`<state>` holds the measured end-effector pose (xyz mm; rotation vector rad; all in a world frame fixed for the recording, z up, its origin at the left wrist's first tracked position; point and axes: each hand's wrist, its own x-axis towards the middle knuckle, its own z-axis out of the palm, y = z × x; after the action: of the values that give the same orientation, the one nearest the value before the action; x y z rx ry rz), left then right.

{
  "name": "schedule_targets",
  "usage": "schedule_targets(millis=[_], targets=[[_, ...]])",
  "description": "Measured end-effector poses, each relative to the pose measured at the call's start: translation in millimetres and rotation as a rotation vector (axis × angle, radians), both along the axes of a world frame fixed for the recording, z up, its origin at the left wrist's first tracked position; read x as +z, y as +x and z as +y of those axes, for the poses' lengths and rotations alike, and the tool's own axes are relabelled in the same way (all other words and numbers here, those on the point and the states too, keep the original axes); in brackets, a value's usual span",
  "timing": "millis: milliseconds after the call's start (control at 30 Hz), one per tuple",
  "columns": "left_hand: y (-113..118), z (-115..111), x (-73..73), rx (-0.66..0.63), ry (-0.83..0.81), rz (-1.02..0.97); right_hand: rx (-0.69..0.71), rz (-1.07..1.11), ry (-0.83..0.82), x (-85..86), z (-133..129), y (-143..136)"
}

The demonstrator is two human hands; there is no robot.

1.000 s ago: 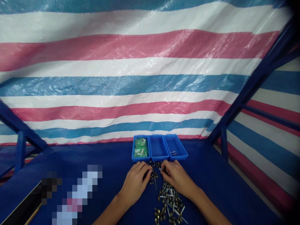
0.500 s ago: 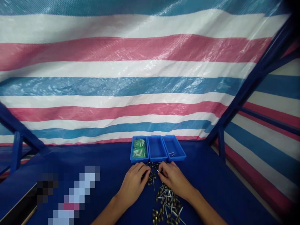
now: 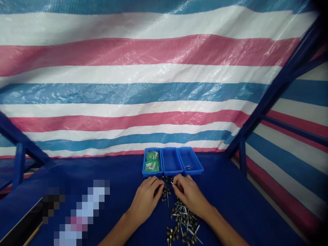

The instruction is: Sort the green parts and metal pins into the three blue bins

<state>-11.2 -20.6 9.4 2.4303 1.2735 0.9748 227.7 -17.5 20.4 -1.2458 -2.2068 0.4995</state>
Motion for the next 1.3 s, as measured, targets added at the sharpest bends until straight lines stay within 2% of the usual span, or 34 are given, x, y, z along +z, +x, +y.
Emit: schedule_targets(millis=[433,567,733,900,1133,1300], targets=[[1,-1,4.9,-0.005,0.009,-0.010,-0.074,0.139,0.039,-2.5,0,2],[1,-1,4.2,-0.017,-0.004,-0.012,-0.114,0.130,0.132,-5.7,4,4],[1,-1,3.0,-0.025,-0.023,-0.006,-0.251,0.113,0.277,-9.6,12,15],[0,-3,3.4,-0.024,-0.042,-0.009,-0.338,0.059,0.317,-16.4,19,27],[0,-2,3.6,-0.029,-0.035,-0.005,-0.550,-0.022,0.353,-23.2,27,34],[0,-2,1.8,-0.027,-0.045,0.001,-0.590,-0.099,0.328,-22.3,26,32]])
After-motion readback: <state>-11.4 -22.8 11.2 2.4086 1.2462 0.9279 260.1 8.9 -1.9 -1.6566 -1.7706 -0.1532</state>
